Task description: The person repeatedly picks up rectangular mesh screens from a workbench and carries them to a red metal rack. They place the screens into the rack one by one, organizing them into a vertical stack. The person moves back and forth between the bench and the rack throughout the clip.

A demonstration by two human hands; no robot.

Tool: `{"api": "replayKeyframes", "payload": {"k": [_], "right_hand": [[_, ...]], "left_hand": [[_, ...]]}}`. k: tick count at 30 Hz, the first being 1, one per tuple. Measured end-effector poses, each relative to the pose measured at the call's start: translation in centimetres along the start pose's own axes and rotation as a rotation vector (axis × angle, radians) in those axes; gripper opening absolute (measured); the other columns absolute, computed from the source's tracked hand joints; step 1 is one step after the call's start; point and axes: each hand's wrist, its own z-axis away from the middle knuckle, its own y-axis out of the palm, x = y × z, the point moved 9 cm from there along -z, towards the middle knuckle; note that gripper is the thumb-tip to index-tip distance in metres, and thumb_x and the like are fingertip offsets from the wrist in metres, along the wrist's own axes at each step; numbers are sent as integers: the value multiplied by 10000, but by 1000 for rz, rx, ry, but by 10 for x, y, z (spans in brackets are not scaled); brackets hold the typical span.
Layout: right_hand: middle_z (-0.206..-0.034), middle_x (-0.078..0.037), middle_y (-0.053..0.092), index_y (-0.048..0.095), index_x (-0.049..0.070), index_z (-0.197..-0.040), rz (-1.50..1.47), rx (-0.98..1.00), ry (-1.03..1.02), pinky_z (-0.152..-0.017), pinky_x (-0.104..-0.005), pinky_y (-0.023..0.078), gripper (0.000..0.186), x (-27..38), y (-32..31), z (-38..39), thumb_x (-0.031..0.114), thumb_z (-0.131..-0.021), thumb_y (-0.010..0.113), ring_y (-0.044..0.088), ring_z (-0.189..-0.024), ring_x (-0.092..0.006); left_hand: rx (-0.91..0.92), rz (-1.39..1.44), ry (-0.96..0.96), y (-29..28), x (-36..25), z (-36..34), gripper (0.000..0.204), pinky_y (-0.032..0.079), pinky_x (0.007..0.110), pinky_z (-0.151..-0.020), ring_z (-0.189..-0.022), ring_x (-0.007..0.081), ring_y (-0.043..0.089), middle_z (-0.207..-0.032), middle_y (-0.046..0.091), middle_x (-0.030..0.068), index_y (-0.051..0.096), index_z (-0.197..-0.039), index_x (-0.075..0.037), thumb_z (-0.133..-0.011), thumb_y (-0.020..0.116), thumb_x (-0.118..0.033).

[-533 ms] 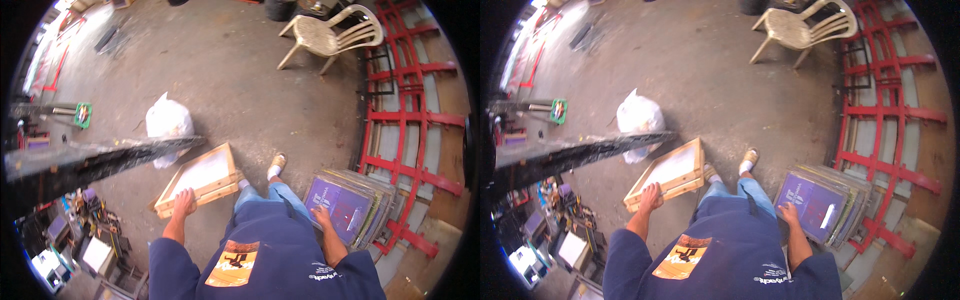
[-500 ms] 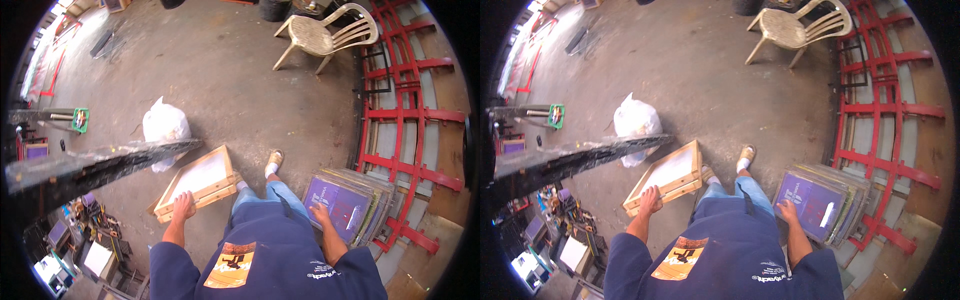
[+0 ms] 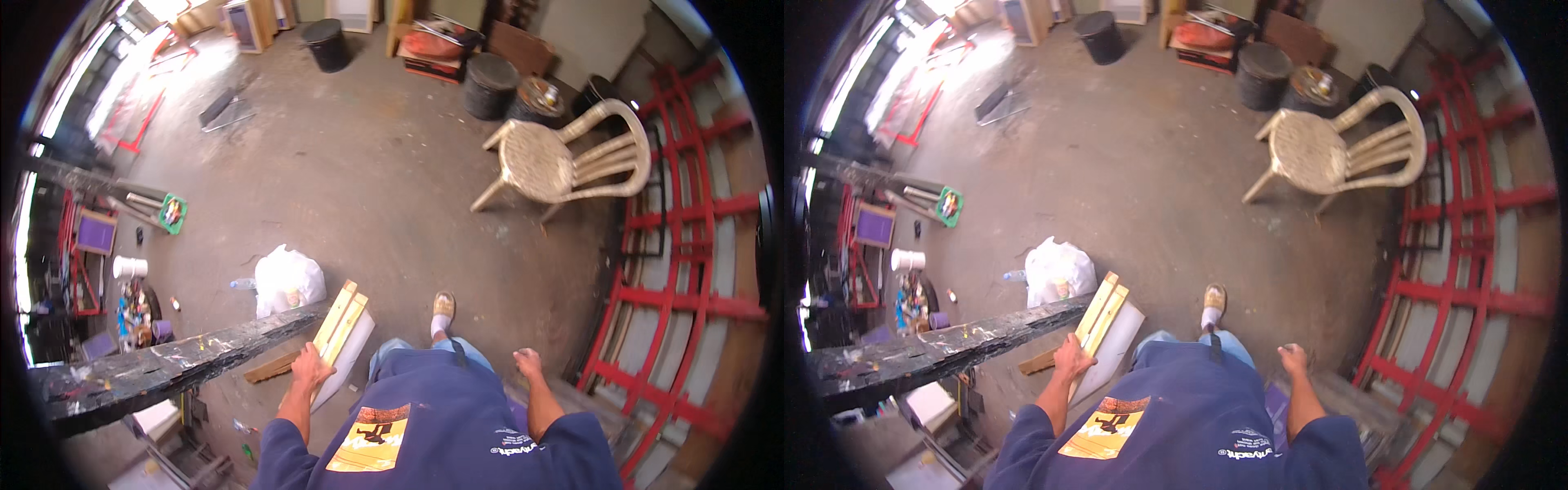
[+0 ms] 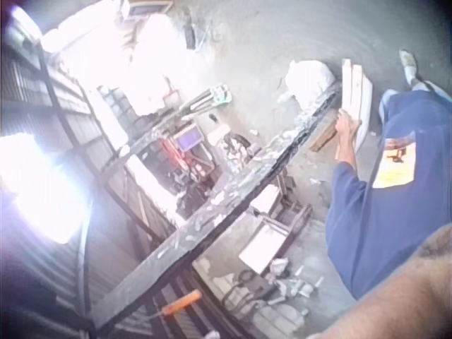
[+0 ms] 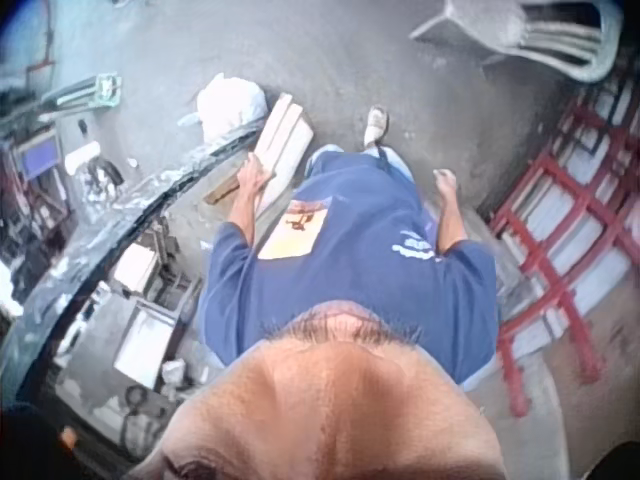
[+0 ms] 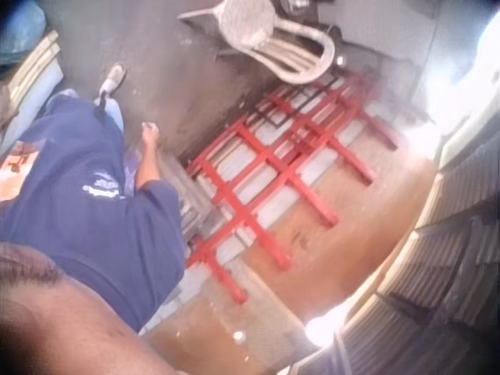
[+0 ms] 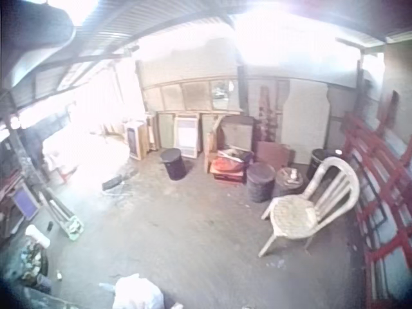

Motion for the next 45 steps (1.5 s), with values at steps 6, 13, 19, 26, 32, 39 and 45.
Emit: {"api": "replayKeyframes", "payload": {"k": [6, 13, 19, 26, 32, 39, 45], "right_hand": [[-897, -142, 696, 644, -19, -1063, 123, 28, -166, -697, -340, 524, 361, 227, -75, -168, 245, -819, 685, 671, -715, -210], [-866, -123, 690, 632, -13, -1081, 146, 28, -640, -678, -322, 517, 356, 515, -59, -247, 249, -842, 657, 660, -750, -179], [-737, -73, 628, 615, -32, -1051, 167, 267, -635, -529, -294, 469, 324, 577, -9, -326, 208, -838, 663, 579, -598, -153], [-714, -84, 620, 637, -11, -944, 232, 351, -341, -440, -299, 452, 249, 696, 5, -370, 212, -842, 677, 595, -548, -159], [-680, -71, 610, 644, 2, -910, 306, 398, -381, -425, -305, 442, 221, 871, 51, -423, 212, -844, 664, 577, -525, -160], [-643, -71, 608, 643, 9, -869, 424, 401, -624, -453, -314, 434, 219, 1118, 175, -528, 227, -844, 651, 565, -509, -169], [-726, -91, 649, 654, -10, -873, 552, 393, -945, -606, -321, 487, 269, 1377, 291, -474, 253, -819, 660, 621, -654, -185]], "left_hand": [[-103, 216, -187, -88, -30, -27, 759, 473, 467, -877, -1009, 398, 597, -1091, 602, 229, 417, -1118, -1, -577, 796, -376], [-133, 528, -344, -148, -25, -80, 813, 472, 463, -881, -1022, 399, 596, -1083, 613, 234, 412, -1160, 5, -573, 785, -417], [-157, 714, -414, -194, -15, -150, 865, 474, 462, -890, -1049, 394, 589, -1119, 598, 243, 389, -1207, 24, -586, 778, -436], [-202, 864, -543, -283, 11, -249, 891, 454, 472, -909, -1061, 406, 573, -1159, 566, 264, 361, -1238, 50, -600, 765, -422], [-183, 899, -681, -352, 56, -326, 927, 451, 460, -907, -1058, 401, 571, -1145, 571, 253, 351, -1263, 56, -589, 764, -428], [-255, 848, -807, -453, 135, -405, 890, 482, 449, -865, -1024, 389, 601, -1092, 609, 256, 416, -1214, 48, -569, 783, -442], [-183, 885, -938, -531, 231, -456, 827, 492, 440, -859, -1007, 394, 615, -1083, 625, 247, 434, -1182, 27, -557, 777, -393]]}}
